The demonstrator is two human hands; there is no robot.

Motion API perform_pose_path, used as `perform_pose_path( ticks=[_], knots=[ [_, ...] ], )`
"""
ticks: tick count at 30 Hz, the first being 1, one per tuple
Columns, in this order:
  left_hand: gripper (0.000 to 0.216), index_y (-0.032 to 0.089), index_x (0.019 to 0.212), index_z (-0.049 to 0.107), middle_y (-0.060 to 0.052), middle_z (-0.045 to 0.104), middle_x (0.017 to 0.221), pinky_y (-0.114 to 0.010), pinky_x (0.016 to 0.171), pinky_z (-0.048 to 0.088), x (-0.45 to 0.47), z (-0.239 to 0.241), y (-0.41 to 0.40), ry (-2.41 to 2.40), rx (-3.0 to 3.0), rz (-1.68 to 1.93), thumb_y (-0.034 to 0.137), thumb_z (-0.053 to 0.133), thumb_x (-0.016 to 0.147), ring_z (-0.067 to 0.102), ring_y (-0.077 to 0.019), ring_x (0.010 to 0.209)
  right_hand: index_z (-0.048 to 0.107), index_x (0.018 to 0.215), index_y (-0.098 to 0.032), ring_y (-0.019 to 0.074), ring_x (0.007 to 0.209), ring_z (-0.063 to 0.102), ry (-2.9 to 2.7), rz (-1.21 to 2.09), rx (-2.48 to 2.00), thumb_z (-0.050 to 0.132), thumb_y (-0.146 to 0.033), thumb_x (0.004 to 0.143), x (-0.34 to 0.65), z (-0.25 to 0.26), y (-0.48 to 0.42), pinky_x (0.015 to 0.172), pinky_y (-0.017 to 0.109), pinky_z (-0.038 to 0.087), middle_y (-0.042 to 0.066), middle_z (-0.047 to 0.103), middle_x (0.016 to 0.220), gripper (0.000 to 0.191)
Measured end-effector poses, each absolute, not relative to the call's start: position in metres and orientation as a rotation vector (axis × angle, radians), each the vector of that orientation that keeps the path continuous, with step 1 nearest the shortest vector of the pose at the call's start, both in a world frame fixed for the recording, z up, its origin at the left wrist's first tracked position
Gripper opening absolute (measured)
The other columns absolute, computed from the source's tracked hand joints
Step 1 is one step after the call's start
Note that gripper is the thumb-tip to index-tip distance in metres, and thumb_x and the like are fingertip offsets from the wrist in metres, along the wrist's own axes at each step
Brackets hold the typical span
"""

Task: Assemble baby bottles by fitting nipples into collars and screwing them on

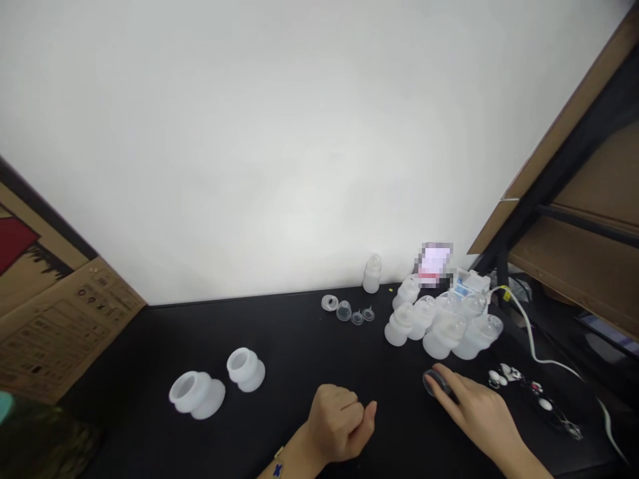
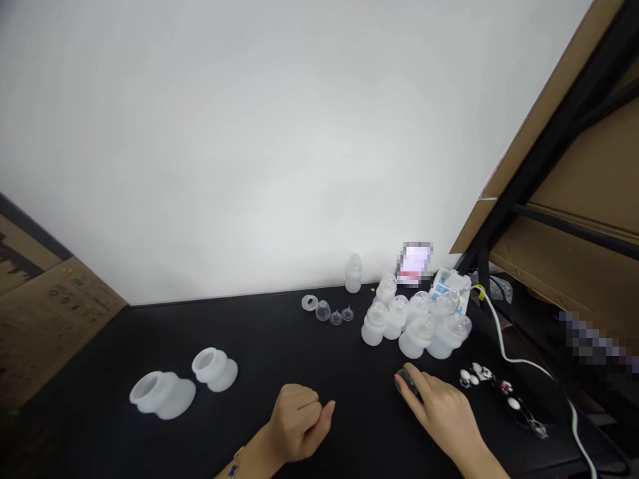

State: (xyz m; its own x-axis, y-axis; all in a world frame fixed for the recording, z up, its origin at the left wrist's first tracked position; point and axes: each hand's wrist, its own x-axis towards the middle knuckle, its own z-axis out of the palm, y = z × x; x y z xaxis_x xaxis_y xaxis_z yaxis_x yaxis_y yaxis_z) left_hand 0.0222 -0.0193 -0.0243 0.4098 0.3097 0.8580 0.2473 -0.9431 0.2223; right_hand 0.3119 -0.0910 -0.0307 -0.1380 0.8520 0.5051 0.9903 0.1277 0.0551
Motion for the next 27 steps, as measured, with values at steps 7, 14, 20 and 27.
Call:
perform_pose_path(
  ticks=[7, 14, 20, 27],
  knots=[
    [0.042, 0.019, 0.049, 0.036, 0.006, 0.035, 0.044, -0.03, 0.044, 0.017, 0.018, -0.016, -0.015, 0.539, 2.608, 1.669, 0.01, 0.052, 0.087, 0.03, -0.0076, 0.039, 0.07, 0.105, -0.017, 0.0153, 0.055, 0.068, -2.217, -0.456, -1.671, 0.037, -0.044, 0.101, 0.281, -0.027, -0.073, 0.055, 0.023, 0.049, 0.006, 0.075, 0.075, 0.043],
    [0.043, 0.02, 0.047, 0.036, 0.007, 0.033, 0.042, -0.028, 0.042, 0.02, 0.016, -0.017, -0.011, 0.616, 2.728, 1.626, 0.013, 0.053, 0.086, 0.031, -0.0074, 0.037, 0.07, 0.105, -0.016, 0.0153, 0.055, 0.068, -2.273, -0.509, -1.602, 0.035, -0.043, 0.102, 0.265, -0.023, -0.052, 0.051, 0.024, 0.043, 0.003, 0.071, 0.067, 0.044],
    [0.043, 0.02, 0.044, 0.035, 0.007, 0.035, 0.039, -0.027, 0.039, 0.018, 0.02, -0.024, -0.013, 0.609, 2.76, 1.612, 0.014, 0.053, 0.083, 0.029, -0.0069, 0.034, 0.071, 0.105, -0.019, 0.0154, 0.052, 0.065, -2.271, -0.545, -1.557, 0.034, -0.044, 0.101, 0.258, -0.026, -0.037, 0.047, 0.024, 0.039, 0.003, 0.07, 0.066, 0.045],
    [0.041, 0.02, 0.042, 0.034, 0.006, 0.033, 0.037, -0.027, 0.037, 0.017, 0.018, -0.021, -0.01, 0.65, 2.711, 1.652, 0.011, 0.052, 0.078, 0.027, -0.0065, 0.033, 0.07, 0.106, -0.017, 0.0163, 0.054, 0.067, -2.293, -0.563, -1.499, 0.037, -0.044, 0.101, 0.255, -0.032, -0.026, 0.049, 0.025, 0.042, 0.004, 0.073, 0.071, 0.043]
  ],
)
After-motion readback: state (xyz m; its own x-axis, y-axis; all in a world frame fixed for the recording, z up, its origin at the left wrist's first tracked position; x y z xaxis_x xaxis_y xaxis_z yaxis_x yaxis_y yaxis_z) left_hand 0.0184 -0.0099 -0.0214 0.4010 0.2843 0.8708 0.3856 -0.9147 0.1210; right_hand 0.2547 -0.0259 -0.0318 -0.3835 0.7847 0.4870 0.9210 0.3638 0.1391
